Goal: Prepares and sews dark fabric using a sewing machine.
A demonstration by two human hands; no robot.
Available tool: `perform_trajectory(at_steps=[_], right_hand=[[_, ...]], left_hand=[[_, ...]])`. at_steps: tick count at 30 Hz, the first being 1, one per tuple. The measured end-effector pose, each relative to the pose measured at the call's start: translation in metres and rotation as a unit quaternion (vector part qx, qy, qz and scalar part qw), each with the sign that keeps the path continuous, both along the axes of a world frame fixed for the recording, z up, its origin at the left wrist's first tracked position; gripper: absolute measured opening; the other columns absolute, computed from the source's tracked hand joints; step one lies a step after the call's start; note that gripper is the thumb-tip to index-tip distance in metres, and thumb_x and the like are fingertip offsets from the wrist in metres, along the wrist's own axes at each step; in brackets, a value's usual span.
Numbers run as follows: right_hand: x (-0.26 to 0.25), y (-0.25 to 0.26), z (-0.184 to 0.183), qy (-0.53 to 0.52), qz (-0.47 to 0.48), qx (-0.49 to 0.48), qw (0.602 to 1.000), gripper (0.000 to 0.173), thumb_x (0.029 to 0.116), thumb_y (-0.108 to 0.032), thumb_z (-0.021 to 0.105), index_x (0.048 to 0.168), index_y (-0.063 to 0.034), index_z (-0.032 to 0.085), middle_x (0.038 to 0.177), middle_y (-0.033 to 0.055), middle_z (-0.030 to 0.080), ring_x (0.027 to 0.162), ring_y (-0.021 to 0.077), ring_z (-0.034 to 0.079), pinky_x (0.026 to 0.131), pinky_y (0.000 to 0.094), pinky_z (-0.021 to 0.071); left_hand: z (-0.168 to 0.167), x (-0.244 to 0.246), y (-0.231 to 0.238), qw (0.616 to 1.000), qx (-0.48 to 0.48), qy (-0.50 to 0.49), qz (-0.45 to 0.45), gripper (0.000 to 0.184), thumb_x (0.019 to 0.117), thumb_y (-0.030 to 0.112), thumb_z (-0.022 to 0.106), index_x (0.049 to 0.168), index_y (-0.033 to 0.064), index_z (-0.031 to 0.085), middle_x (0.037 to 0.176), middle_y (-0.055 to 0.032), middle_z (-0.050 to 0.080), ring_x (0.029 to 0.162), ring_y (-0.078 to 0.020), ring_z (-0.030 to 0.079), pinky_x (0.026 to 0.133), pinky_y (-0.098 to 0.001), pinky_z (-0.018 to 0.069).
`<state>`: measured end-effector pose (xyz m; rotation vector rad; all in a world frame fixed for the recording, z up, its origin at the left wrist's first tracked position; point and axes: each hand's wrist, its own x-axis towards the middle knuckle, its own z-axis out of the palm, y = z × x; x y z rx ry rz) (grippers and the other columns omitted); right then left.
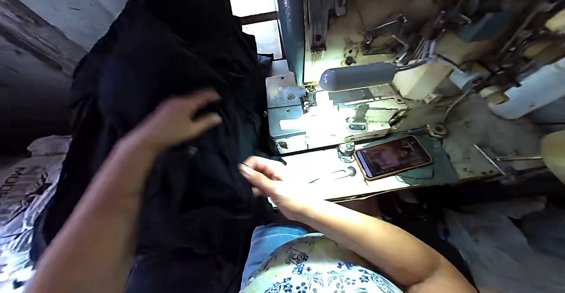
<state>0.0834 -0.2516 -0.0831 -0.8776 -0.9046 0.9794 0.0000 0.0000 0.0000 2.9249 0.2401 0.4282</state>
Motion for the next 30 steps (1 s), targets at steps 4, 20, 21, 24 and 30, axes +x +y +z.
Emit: perform_trajectory(at_steps=[4,20,21,24,30], right_hand=[[0.025,-0.026,-0.052,0.049,-0.066,-0.127,0.988,0.019,0.1069,-0.010,0.046,0.106,0.0010,0.063,0.088,-0.0020,0.067,0.077,0.0036,0.065,0.072,0.0232,0.0565],[0.038,-0.042,-0.070,0.151,-0.082,-0.068,0.983,0.031,0.1037,-0.004,0.038,0.091,-0.0114,0.066,0.079,-0.0033,0.074,0.070,0.0020,0.069,0.068,0.0187,0.0573],[0.041,-0.042,-0.071,0.104,-0.088,-0.072,0.988,0.029,0.1036,-0.004,0.039,0.088,-0.0137,0.062,0.074,-0.0074,0.070,0.066,-0.0007,0.065,0.065,0.0165,0.0547],[0.041,-0.040,-0.078,-0.066,-0.123,-0.056,0.989,0.017,0.1025,-0.006,0.046,0.092,-0.0114,0.058,0.068,-0.0124,0.059,0.057,-0.0040,0.054,0.057,0.0143,0.0475],[0.023,-0.025,-0.083,-0.456,-0.298,0.002,0.839,0.056,0.0895,-0.034,0.074,0.122,0.0102,0.062,0.109,0.0216,0.068,0.093,0.0198,0.066,0.078,0.0292,0.0548]], left_hand=[[-0.089,-0.014,-0.019,0.989,-0.123,-0.064,0.052,0.049,0.0982,0.021,0.061,0.141,-0.0036,0.057,0.156,-0.0222,0.045,0.144,-0.0410,0.044,0.118,-0.0625,0.0303],[-0.048,-0.092,-0.117,0.940,0.059,-0.154,0.300,0.033,0.0708,-0.013,0.072,0.103,-0.0058,0.069,0.108,-0.0249,0.069,0.096,-0.0441,0.069,0.076,-0.0624,0.0545],[-0.046,-0.098,-0.121,0.939,0.098,-0.186,0.273,0.029,0.0691,-0.011,0.070,0.098,-0.0061,0.068,0.105,-0.0241,0.069,0.096,-0.0424,0.069,0.076,-0.0577,0.0546],[-0.061,-0.102,-0.122,0.958,0.125,-0.160,0.201,0.028,0.0721,-0.007,0.067,0.099,-0.0039,0.072,0.114,-0.0226,0.069,0.112,-0.0422,0.064,0.091,-0.0565,0.0514],[-0.093,-0.086,-0.112,0.977,0.129,-0.128,0.109,0.025,0.0878,0.000,0.061,0.108,0.0019,0.075,0.131,-0.0192,0.066,0.132,-0.0386,0.056,0.112,-0.0576,0.0389]])
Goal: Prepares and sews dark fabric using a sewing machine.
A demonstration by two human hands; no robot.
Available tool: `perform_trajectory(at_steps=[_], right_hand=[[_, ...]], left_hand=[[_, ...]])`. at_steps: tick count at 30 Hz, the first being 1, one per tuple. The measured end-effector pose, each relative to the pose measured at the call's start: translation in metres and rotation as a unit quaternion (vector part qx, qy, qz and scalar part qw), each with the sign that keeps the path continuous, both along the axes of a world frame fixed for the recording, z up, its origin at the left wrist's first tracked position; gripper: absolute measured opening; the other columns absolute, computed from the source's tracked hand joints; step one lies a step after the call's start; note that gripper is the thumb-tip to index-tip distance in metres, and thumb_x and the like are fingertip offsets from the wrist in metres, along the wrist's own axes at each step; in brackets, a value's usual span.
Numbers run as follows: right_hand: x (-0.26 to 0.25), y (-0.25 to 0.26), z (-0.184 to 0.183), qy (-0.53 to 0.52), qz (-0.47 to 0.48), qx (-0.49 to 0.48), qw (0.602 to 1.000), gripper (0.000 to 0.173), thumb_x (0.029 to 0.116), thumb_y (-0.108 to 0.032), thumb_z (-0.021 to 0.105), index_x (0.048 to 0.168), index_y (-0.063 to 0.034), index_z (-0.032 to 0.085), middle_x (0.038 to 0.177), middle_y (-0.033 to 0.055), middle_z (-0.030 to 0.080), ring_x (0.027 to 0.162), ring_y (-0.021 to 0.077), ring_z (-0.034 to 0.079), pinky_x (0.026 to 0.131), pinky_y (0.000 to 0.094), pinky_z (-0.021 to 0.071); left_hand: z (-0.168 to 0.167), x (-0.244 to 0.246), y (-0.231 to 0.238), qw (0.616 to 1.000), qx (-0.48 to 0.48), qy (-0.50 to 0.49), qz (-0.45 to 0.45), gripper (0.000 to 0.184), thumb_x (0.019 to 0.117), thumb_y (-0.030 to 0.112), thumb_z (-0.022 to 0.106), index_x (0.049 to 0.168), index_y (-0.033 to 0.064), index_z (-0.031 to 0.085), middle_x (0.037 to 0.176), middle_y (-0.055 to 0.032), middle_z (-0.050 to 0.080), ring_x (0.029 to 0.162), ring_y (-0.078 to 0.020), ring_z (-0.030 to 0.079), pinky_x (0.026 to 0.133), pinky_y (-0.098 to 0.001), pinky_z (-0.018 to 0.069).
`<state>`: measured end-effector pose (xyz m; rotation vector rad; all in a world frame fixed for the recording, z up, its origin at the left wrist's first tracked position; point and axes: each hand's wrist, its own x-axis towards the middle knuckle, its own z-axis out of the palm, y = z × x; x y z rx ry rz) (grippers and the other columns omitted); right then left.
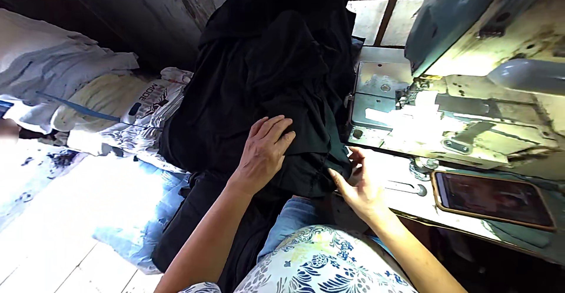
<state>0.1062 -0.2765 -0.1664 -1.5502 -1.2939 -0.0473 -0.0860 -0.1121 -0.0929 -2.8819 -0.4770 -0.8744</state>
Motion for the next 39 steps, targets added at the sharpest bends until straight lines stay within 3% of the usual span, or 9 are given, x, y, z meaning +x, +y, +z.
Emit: perform_trajectory(at_steps=[4,9,12,15,19,23,28,33,39], right_hand=[[0.000,0.007,0.004,-0.095,-0.024,-0.032,0.995,0.046,0.0785,-0.012,0.073,0.119,0.0073,0.067,0.113,0.0263,0.066,0.099,0.0346,0.068,0.088,0.0412,0.0569],[0.015,-0.010,0.004,-0.090,-0.006,0.088,0.992,0.031,0.0834,-0.007,0.067,0.109,0.0106,0.066,0.101,0.0241,0.069,0.088,0.0236,0.069,0.078,0.0296,0.0568],[0.017,-0.013,0.002,0.165,0.136,0.140,0.967,0.016,0.0939,-0.001,0.063,0.110,0.0002,0.064,0.105,0.0020,0.071,0.097,0.0022,0.068,0.088,0.0178,0.0558],[0.029,-0.015,0.014,0.456,0.299,-0.015,0.838,0.017,0.1024,-0.007,0.056,0.104,-0.0142,0.072,0.093,-0.0101,0.073,0.075,-0.0042,0.065,0.065,0.0137,0.0535],[0.037,-0.001,0.002,0.385,0.236,-0.089,0.888,0.013,0.1021,-0.011,0.057,0.099,-0.0086,0.069,0.070,-0.0141,0.060,0.056,-0.0084,0.047,0.053,0.0101,0.0390],[0.024,-0.010,0.008,0.228,0.152,-0.053,0.960,0.018,0.1021,-0.013,0.058,0.103,0.0019,0.068,0.082,-0.0059,0.065,0.070,-0.0080,0.056,0.066,0.0098,0.0478],[-0.005,-0.015,0.009,0.016,0.166,0.014,0.986,0.026,0.0983,-0.021,0.066,0.098,0.0044,0.072,0.084,0.0104,0.070,0.071,0.0064,0.063,0.066,0.0189,0.0536],[-0.023,-0.007,-0.004,-0.149,0.079,-0.041,0.985,0.018,0.0847,-0.012,0.070,0.094,0.0030,0.069,0.084,0.0167,0.068,0.070,0.0258,0.069,0.061,0.0349,0.0575],[0.004,-0.006,-0.010,0.044,0.147,-0.056,0.987,0.018,0.0946,-0.012,0.062,0.098,0.0038,0.070,0.088,0.0112,0.070,0.072,0.0080,0.065,0.066,0.0193,0.0542]], left_hand=[[0.018,-0.001,0.009,0.995,-0.078,-0.026,-0.049,0.022,0.0876,-0.003,0.056,0.100,-0.0016,0.074,0.116,-0.0163,0.073,0.121,-0.0337,0.065,0.113,-0.0558,0.0404],[0.047,-0.027,0.009,0.964,-0.223,-0.095,-0.110,0.016,0.0942,0.004,0.058,0.100,-0.0013,0.072,0.091,-0.0012,0.073,0.085,0.0044,0.066,0.082,-0.0133,0.0537],[0.051,-0.038,0.003,0.953,-0.265,-0.102,-0.109,0.016,0.0936,0.018,0.070,0.088,0.0027,0.073,0.078,0.0058,0.070,0.072,0.0094,0.062,0.069,-0.0073,0.0508],[0.038,-0.042,0.002,0.973,-0.218,-0.070,-0.010,0.034,0.0970,0.030,0.067,0.072,0.0068,0.065,0.059,0.0056,0.055,0.053,0.0025,0.048,0.051,-0.0161,0.0384],[-0.002,-0.035,0.003,0.976,-0.184,0.009,0.112,0.024,0.0944,0.022,0.073,0.087,-0.0015,0.070,0.076,-0.0166,0.068,0.071,-0.0350,0.069,0.064,-0.0576,0.0529],[-0.002,-0.031,-0.008,0.996,-0.080,-0.018,0.042,0.023,0.0933,0.015,0.068,0.110,-0.0009,0.071,0.118,-0.0201,0.068,0.108,-0.0365,0.066,0.092,-0.0526,0.0528],[-0.008,-0.013,-0.025,0.979,-0.052,0.029,-0.194,0.021,0.0983,0.009,0.056,0.099,0.0134,0.076,0.121,-0.0128,0.068,0.120,-0.0279,0.061,0.105,-0.0446,0.0463],[-0.010,0.013,-0.009,0.972,-0.051,0.072,-0.216,0.016,0.0943,0.009,0.063,0.094,0.0097,0.078,0.118,-0.0150,0.070,0.110,-0.0307,0.065,0.091,-0.0452,0.0520],[0.031,0.022,0.016,0.894,-0.383,0.053,-0.228,0.007,0.0938,0.004,0.066,0.094,-0.0016,0.069,0.094,-0.0055,0.070,0.086,-0.0077,0.066,0.077,-0.0230,0.0553]])
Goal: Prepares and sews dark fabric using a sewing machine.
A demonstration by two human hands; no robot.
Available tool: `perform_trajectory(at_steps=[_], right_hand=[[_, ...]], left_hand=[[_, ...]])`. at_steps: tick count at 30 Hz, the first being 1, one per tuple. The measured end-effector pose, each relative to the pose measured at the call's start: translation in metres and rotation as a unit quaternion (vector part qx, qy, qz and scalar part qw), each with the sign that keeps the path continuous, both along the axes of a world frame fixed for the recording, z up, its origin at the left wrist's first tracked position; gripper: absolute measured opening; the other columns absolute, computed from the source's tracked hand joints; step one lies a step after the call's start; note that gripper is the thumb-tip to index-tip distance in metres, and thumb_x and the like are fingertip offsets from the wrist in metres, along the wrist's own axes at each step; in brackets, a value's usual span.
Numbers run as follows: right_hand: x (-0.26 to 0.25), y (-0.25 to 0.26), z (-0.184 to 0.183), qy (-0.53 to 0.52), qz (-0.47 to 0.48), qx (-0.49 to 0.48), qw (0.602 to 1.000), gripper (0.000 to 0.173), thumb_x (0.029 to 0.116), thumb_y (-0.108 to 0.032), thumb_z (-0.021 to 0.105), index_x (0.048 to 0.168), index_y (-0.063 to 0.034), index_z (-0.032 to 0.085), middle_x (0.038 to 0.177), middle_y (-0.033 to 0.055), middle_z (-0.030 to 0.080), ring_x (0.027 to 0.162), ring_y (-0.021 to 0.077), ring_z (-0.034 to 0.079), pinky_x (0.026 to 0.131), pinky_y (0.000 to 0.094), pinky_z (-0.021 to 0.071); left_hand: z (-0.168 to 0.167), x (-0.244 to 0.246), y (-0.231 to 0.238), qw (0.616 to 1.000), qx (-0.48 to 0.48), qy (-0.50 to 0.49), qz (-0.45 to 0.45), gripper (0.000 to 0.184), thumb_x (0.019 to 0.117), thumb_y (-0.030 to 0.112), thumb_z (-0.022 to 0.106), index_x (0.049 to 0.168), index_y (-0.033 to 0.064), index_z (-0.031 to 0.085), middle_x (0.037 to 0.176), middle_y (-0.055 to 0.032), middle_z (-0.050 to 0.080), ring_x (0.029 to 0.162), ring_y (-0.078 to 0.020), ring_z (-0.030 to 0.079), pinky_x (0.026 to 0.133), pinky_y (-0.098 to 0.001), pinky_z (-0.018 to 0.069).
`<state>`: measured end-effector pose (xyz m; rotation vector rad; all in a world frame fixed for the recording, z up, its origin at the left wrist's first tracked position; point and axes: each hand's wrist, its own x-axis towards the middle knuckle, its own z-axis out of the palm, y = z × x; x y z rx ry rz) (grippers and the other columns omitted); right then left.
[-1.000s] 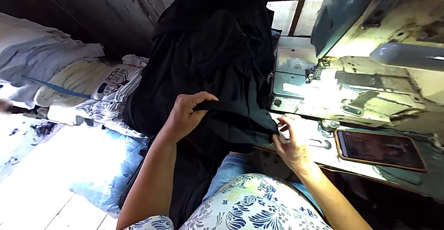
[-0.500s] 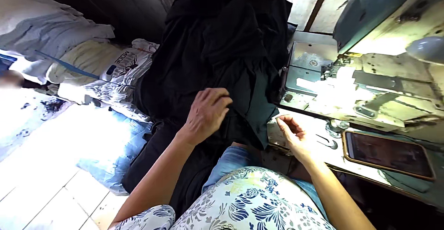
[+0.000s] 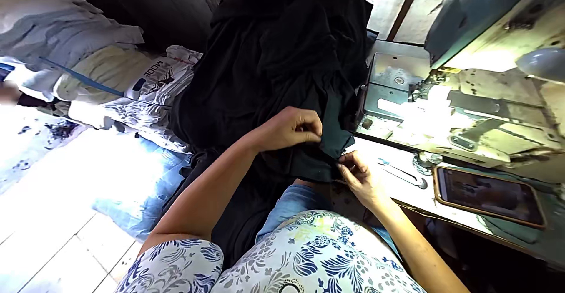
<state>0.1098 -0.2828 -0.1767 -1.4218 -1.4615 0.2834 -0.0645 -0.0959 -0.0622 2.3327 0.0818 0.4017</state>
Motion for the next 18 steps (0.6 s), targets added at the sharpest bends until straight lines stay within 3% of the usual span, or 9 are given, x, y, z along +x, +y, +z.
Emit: perform_trajectory(at_steps=[2,4,6,7,9,11,13,15,18], right_hand=[[0.000,0.000,-0.003,0.021,0.010,-0.007,1.000,0.019,0.0957,-0.013,0.062,0.099,0.0040,0.070,0.088,0.0106,0.070,0.071,0.0056,0.063,0.065,0.0174,0.0533],[-0.002,0.001,-0.005,-0.011,-0.007,0.016,1.000,0.019,0.0947,-0.013,0.063,0.099,0.0040,0.070,0.089,0.0114,0.070,0.072,0.0076,0.065,0.067,0.0185,0.0546],[-0.004,0.004,-0.004,-0.070,-0.036,0.066,0.995,0.018,0.0928,-0.012,0.066,0.098,0.0048,0.071,0.090,0.0144,0.071,0.079,0.0148,0.068,0.073,0.0229,0.0563],[-0.005,0.005,-0.004,-0.092,-0.045,0.084,0.991,0.018,0.0922,-0.012,0.067,0.097,0.0048,0.071,0.090,0.0154,0.071,0.081,0.0171,0.069,0.075,0.0243,0.0565],[-0.005,0.008,-0.004,-0.122,-0.056,0.105,0.985,0.016,0.0910,-0.011,0.068,0.094,0.0039,0.072,0.089,0.0159,0.072,0.081,0.0194,0.069,0.073,0.0259,0.0567],[-0.005,0.011,-0.003,-0.128,-0.054,0.114,0.984,0.013,0.0904,-0.009,0.068,0.091,0.0029,0.073,0.088,0.0159,0.071,0.080,0.0195,0.069,0.072,0.0254,0.0566],[-0.004,0.013,-0.004,-0.095,-0.042,0.122,0.987,0.013,0.0911,-0.008,0.067,0.091,0.0044,0.072,0.090,0.0168,0.071,0.083,0.0184,0.070,0.075,0.0244,0.0572],[-0.003,0.014,-0.006,-0.025,-0.027,0.133,0.990,0.013,0.0922,-0.006,0.067,0.092,0.0064,0.071,0.094,0.0170,0.072,0.089,0.0155,0.070,0.082,0.0239,0.0574],[-0.002,0.009,0.000,0.184,0.019,0.094,0.978,0.005,0.0912,0.000,0.068,0.095,0.0028,0.070,0.102,0.0055,0.073,0.094,0.0054,0.070,0.086,0.0212,0.0587]], left_hand=[[0.001,0.002,-0.001,0.978,-0.155,-0.021,0.137,0.008,0.1004,0.003,0.057,0.102,-0.0041,0.060,0.090,-0.0078,0.070,0.071,-0.0079,0.066,0.061,-0.0230,0.0545],[-0.005,0.004,-0.006,0.943,-0.180,-0.075,0.270,0.019,0.1055,0.010,0.052,0.120,-0.0007,0.054,0.109,-0.0100,0.067,0.078,-0.0129,0.071,0.063,-0.0290,0.0600],[-0.010,-0.005,-0.015,0.943,-0.015,-0.133,0.306,0.039,0.1046,0.011,0.052,0.139,-0.0039,0.045,0.138,-0.0178,0.056,0.105,-0.0182,0.070,0.080,-0.0338,0.0618],[-0.009,-0.012,-0.023,0.936,0.095,-0.159,0.298,0.043,0.1027,0.011,0.053,0.140,-0.0086,0.045,0.144,-0.0243,0.052,0.118,-0.0236,0.065,0.091,-0.0356,0.0587],[-0.011,-0.026,-0.038,0.912,0.241,-0.205,0.260,0.032,0.0979,0.014,0.060,0.121,-0.0093,0.060,0.127,-0.0269,0.062,0.120,-0.0326,0.062,0.102,-0.0431,0.0522],[-0.023,-0.034,-0.044,0.914,0.288,-0.187,0.214,0.027,0.0917,0.022,0.067,0.107,-0.0004,0.070,0.108,-0.0159,0.072,0.110,-0.0284,0.066,0.100,-0.0436,0.0499],[-0.037,-0.037,-0.041,0.929,0.309,-0.103,0.175,0.038,0.0907,0.029,0.071,0.117,0.0027,0.069,0.110,-0.0115,0.073,0.113,-0.0278,0.065,0.105,-0.0463,0.0451],[-0.045,-0.036,-0.037,0.934,0.314,-0.074,0.156,0.033,0.0947,0.021,0.066,0.122,0.0023,0.068,0.106,-0.0096,0.074,0.108,-0.0269,0.067,0.103,-0.0462,0.0457],[-0.041,-0.031,-0.036,0.952,0.238,-0.096,0.164,0.022,0.0983,0.007,0.057,0.114,-0.0017,0.069,0.091,-0.0104,0.072,0.088,-0.0224,0.068,0.086,-0.0388,0.0526]])
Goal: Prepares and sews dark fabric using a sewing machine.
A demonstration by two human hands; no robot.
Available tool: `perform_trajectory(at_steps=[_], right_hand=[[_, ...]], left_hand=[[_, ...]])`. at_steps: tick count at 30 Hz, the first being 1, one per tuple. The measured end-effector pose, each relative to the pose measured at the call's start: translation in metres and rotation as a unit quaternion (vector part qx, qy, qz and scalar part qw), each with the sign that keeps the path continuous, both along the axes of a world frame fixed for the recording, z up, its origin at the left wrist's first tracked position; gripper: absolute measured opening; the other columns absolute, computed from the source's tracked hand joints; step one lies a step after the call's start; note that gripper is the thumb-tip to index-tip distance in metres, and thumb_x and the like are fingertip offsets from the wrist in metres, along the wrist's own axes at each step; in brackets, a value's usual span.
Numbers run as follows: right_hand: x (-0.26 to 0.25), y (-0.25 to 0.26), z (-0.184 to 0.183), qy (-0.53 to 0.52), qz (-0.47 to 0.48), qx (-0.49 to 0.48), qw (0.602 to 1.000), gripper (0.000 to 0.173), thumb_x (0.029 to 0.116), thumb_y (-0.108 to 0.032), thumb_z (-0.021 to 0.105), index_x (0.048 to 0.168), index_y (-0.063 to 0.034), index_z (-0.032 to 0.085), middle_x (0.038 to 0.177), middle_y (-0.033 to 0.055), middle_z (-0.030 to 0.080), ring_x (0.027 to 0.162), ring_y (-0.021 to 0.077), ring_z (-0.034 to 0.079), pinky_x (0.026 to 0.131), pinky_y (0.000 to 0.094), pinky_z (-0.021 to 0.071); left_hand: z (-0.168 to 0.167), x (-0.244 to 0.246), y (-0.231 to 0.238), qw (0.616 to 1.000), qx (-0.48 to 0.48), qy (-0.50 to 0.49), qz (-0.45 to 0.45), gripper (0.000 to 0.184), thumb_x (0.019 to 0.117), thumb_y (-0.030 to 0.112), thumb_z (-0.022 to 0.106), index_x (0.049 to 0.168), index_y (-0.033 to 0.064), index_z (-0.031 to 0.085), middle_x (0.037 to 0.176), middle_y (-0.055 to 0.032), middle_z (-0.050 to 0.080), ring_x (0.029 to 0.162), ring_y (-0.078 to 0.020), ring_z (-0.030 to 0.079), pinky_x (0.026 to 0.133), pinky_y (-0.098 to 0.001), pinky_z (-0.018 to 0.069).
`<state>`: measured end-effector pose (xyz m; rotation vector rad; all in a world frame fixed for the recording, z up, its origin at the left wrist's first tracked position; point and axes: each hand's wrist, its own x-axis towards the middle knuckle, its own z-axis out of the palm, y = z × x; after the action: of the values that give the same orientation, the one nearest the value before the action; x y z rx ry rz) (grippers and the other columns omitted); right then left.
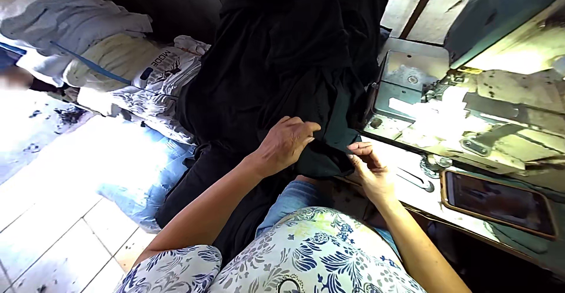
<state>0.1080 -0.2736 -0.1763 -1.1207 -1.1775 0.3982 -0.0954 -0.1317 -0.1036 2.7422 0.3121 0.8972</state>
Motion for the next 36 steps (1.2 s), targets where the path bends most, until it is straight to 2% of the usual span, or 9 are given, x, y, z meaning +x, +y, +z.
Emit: perform_trajectory(at_steps=[3,6,11,14,17,20,26,31,36], right_hand=[[0.012,-0.006,0.021,0.246,0.140,-0.096,0.954,0.016,0.0941,0.006,0.062,0.099,-0.0076,0.069,0.090,-0.0033,0.075,0.081,0.0032,0.070,0.078,0.0218,0.0591],[0.032,-0.011,0.033,0.325,0.218,-0.159,0.906,0.021,0.0985,0.001,0.055,0.111,-0.0108,0.067,0.086,-0.0014,0.074,0.080,0.0067,0.072,0.081,0.0263,0.0612],[0.042,-0.016,0.035,0.126,0.179,-0.120,0.968,0.020,0.0871,-0.012,0.075,0.103,-0.0173,0.065,0.096,-0.0120,0.066,0.081,-0.0013,0.063,0.076,0.0180,0.0554],[0.035,-0.020,0.029,-0.038,0.114,-0.072,0.990,0.021,0.0837,-0.019,0.082,0.096,-0.0104,0.067,0.101,-0.0056,0.064,0.094,-0.0010,0.062,0.083,0.0166,0.0554],[0.024,-0.026,0.024,-0.162,-0.007,0.010,0.987,0.018,0.0866,-0.015,0.078,0.095,0.0000,0.074,0.089,0.0054,0.068,0.089,0.0012,0.060,0.082,0.0140,0.0485],[0.019,-0.030,0.026,-0.198,-0.080,0.071,0.974,0.011,0.0884,-0.011,0.076,0.093,-0.0012,0.077,0.081,0.0066,0.062,0.082,0.0010,0.057,0.077,0.0107,0.0447],[0.031,-0.030,0.025,-0.274,-0.108,0.076,0.953,0.012,0.0922,-0.011,0.074,0.101,-0.0050,0.080,0.081,0.0097,0.059,0.078,0.0088,0.054,0.074,0.0163,0.0447],[0.047,-0.023,0.018,-0.273,-0.111,0.087,0.952,0.011,0.0930,-0.009,0.071,0.098,-0.0062,0.081,0.080,0.0085,0.057,0.078,0.0092,0.053,0.073,0.0184,0.0437],[0.052,-0.017,0.010,-0.239,-0.107,0.094,0.961,0.012,0.0940,-0.014,0.073,0.098,-0.0062,0.081,0.082,0.0079,0.059,0.078,0.0079,0.055,0.074,0.0189,0.0454]], left_hand=[[0.016,0.004,0.002,0.990,-0.139,-0.004,-0.017,0.018,0.0981,0.003,0.059,0.115,-0.0022,0.063,0.088,-0.0081,0.069,0.076,-0.0125,0.067,0.074,-0.0283,0.0572],[0.027,0.004,0.002,0.963,-0.253,0.009,-0.089,0.009,0.0941,0.003,0.065,0.102,0.0003,0.064,0.085,-0.0033,0.067,0.076,-0.0051,0.065,0.071,-0.0203,0.0557],[0.024,0.004,-0.002,0.961,-0.239,0.101,-0.097,0.021,0.0828,0.021,0.081,0.084,0.0088,0.065,0.075,0.0035,0.063,0.072,-0.0019,0.060,0.064,-0.0191,0.0493],[0.021,0.005,-0.010,0.973,-0.198,0.118,-0.033,0.012,0.0798,0.003,0.072,0.087,0.0085,0.064,0.078,0.0006,0.064,0.073,-0.0082,0.062,0.066,-0.0279,0.0516],[0.022,0.006,-0.015,0.974,-0.208,0.082,-0.033,0.010,0.0816,0.004,0.068,0.090,0.0090,0.067,0.081,0.0031,0.067,0.076,-0.0030,0.064,0.070,-0.0218,0.0533],[0.022,0.005,-0.019,0.973,-0.219,0.030,-0.065,0.010,0.0890,0.010,0.071,0.098,0.0055,0.074,0.088,0.0026,0.071,0.085,0.0002,0.066,0.078,-0.0160,0.0552],[0.017,0.010,-0.025,0.998,-0.047,0.018,-0.026,0.026,0.0913,0.018,0.069,0.116,0.0159,0.079,0.096,-0.0022,0.062,0.076,-0.0065,0.058,0.064,-0.0202,0.0488],[0.011,0.007,-0.018,0.998,0.052,-0.011,-0.033,0.027,0.0923,0.005,0.060,0.105,0.0129,0.082,0.095,-0.0104,0.068,0.083,-0.0181,0.065,0.068,-0.0286,0.0528],[0.003,0.014,-0.007,0.997,0.055,-0.045,-0.024,0.020,0.0970,0.014,0.061,0.099,0.0099,0.081,0.099,-0.0094,0.069,0.091,-0.0178,0.062,0.078,-0.0281,0.0502]])
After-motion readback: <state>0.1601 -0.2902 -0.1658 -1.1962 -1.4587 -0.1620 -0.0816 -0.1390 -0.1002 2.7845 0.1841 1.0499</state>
